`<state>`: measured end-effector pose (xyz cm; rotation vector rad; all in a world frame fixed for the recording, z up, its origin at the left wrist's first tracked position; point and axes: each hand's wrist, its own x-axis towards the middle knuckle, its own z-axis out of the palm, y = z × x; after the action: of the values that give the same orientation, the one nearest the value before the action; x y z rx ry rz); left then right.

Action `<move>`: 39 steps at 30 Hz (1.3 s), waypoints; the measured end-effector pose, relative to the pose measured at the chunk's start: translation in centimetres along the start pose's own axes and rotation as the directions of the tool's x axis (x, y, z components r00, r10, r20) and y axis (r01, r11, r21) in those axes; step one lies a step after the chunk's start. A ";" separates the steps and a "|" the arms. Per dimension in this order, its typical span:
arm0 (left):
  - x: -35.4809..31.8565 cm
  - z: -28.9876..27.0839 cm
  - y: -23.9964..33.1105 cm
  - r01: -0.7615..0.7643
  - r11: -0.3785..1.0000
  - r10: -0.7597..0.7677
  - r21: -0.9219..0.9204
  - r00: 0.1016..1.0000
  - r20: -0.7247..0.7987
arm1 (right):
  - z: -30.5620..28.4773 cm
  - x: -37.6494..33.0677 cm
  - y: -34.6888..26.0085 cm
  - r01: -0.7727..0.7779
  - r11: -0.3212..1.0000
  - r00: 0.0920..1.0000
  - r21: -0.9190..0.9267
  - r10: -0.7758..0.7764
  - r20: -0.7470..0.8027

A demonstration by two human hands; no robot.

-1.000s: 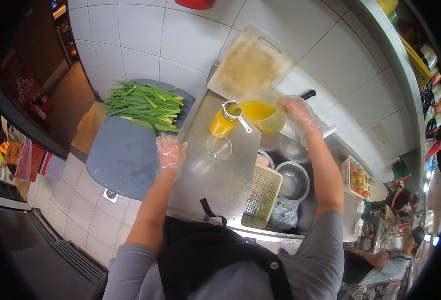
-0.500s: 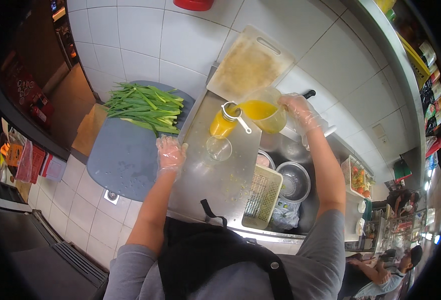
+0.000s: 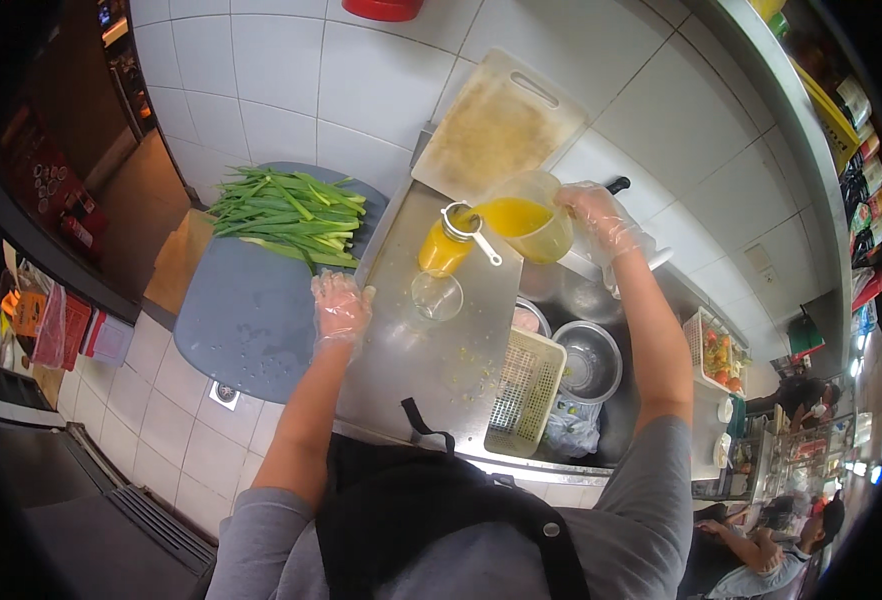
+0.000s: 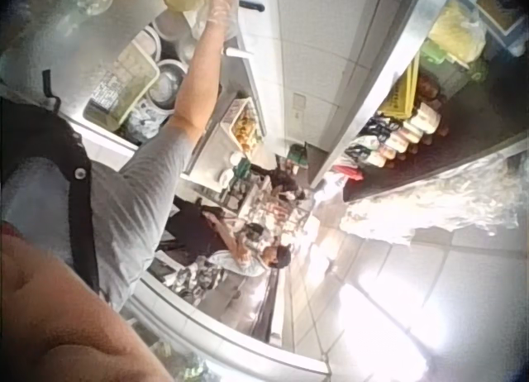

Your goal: The person, wearing gloves, squeezes citrus fruits into a plastic pitcher. They take the fruit from a white basket, squeeze them, and then pour the resulting juice into glass bottles through a funnel.

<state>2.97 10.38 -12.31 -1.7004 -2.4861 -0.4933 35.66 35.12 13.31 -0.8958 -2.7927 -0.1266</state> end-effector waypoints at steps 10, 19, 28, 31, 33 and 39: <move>0.2 -0.8 0.3 0.023 1.000 -0.022 -0.017 0.998 0.067 | -0.1 0.4 -1.0 -0.407 0.821 0.911 0.400 0.395 0.116; 0.0 0.0 -0.1 0.000 1.000 0.000 -0.021 1.000 0.008 | 0.4 0.5 -2.3 -0.283 0.867 0.957 0.409 0.283 0.063; 0.0 -0.2 -0.1 0.001 1.000 -0.001 -0.009 1.000 0.027 | 0.4 0.9 -2.0 -0.072 0.994 0.997 0.082 0.069 0.038; 0.0 -0.3 0.0 0.002 1.000 -0.003 0.010 1.000 0.018 | 1.0 0.9 -1.9 -0.119 0.978 0.993 0.172 0.120 0.007; 0.1 -0.4 0.2 0.000 1.000 0.000 0.002 1.000 0.030 | 1.3 0.7 -1.3 -0.244 0.901 0.966 0.359 0.256 0.015; -0.1 -0.1 -0.3 0.009 1.000 -0.009 -0.014 1.000 0.016 | 0.3 1.1 -3.3 -0.347 0.819 0.930 0.457 0.362 0.059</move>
<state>2.70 10.20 -12.32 -1.7057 -2.5088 -0.5009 32.75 33.09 13.23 -1.2362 -2.3984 0.5541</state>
